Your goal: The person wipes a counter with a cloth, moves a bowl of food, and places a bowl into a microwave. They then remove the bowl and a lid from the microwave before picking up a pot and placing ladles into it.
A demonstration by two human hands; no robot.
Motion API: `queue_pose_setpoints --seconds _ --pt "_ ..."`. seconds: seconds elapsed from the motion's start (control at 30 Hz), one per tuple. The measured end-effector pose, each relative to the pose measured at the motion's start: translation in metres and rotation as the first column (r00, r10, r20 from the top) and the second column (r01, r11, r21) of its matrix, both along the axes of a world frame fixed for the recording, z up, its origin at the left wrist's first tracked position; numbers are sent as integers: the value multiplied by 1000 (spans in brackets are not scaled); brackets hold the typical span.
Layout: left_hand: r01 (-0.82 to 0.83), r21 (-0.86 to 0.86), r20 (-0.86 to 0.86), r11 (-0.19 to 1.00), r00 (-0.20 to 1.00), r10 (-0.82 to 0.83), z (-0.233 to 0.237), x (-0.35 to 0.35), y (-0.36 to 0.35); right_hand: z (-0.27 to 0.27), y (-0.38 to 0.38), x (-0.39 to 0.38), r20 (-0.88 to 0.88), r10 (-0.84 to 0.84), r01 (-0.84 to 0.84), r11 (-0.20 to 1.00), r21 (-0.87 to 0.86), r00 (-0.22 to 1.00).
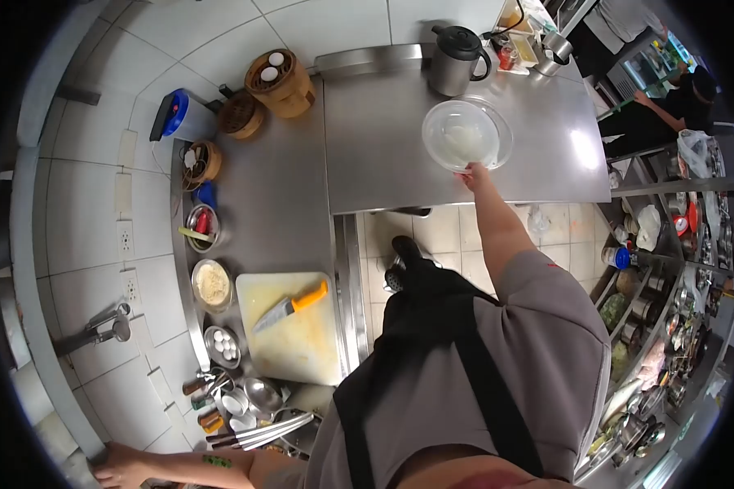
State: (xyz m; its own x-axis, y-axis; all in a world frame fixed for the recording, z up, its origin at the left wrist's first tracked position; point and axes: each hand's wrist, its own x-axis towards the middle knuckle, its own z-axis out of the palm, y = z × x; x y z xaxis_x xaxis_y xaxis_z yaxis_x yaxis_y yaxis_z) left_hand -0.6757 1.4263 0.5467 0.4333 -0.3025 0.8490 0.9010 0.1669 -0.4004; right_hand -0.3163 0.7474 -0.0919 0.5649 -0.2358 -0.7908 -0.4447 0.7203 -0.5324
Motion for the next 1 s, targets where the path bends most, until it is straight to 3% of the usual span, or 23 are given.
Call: queue_pose_setpoints --seconds 0.17,0.23,0.37,0.4,0.43,0.47,0.5,0.57,0.63,0.7,0.8,0.83,0.9,0.97,1.0 --pt "4 -22 19 1000 1000 -4 0 6 -13 70 93 -31 16 93 -88 975 -203 996" --pt "-31 -18 41 999 999 32 0 6 -12 60 118 -24 35 298 -279 923 -265 954" --pt "-6 -65 18 998 1000 7 -3 7 -19 35 132 17 66 348 -325 918 -228 935" --pt "44 -95 -1 995 999 -44 -1 8 -21 21 113 33 -190 629 -631 612 -476 754" --pt "40 -88 -7 995 999 -40 0 6 -20 12 106 40 -496 725 -815 154 -559 477" --pt "-29 -101 7 994 1000 30 -1 4 -17 46 104 29 -618 475 -699 -8 -715 627" --pt "-92 -116 30 989 995 96 -2 4 -16 89 102 18 -609 187 -573 -215 -791 771" --pt "-50 -123 41 991 998 55 -1 15 -30 68 70 12 -792 191 -666 -448 -596 580" --pt "-22 -139 74 990 997 33 -4 13 -26 49 44 5 -710 247 -441 -638 -631 659" --pt "-125 -214 -12 969 992 125 2 -11 3 76 34 9 -781 360 -446 -665 -599 510" --pt "-58 -311 91 949 992 91 -5 0 -13 116 35 20 -596 522 -296 -548 -782 609" --pt "-50 -337 136 940 986 101 -5 4 -18 153 38 16 -486 585 -216 -472 -855 649" --pt "89 -318 158 944 987 -40 -5 6 -21 221 45 5 -281 729 54 -400 -915 624" --pt "109 -382 235 918 972 -18 -2 16 -38 320 75 -22 -133 833 83 -209 -974 537" --pt "120 -403 251 907 968 -17 -2 16 -40 369 90 -35 -60 909 89 -106 -990 413"
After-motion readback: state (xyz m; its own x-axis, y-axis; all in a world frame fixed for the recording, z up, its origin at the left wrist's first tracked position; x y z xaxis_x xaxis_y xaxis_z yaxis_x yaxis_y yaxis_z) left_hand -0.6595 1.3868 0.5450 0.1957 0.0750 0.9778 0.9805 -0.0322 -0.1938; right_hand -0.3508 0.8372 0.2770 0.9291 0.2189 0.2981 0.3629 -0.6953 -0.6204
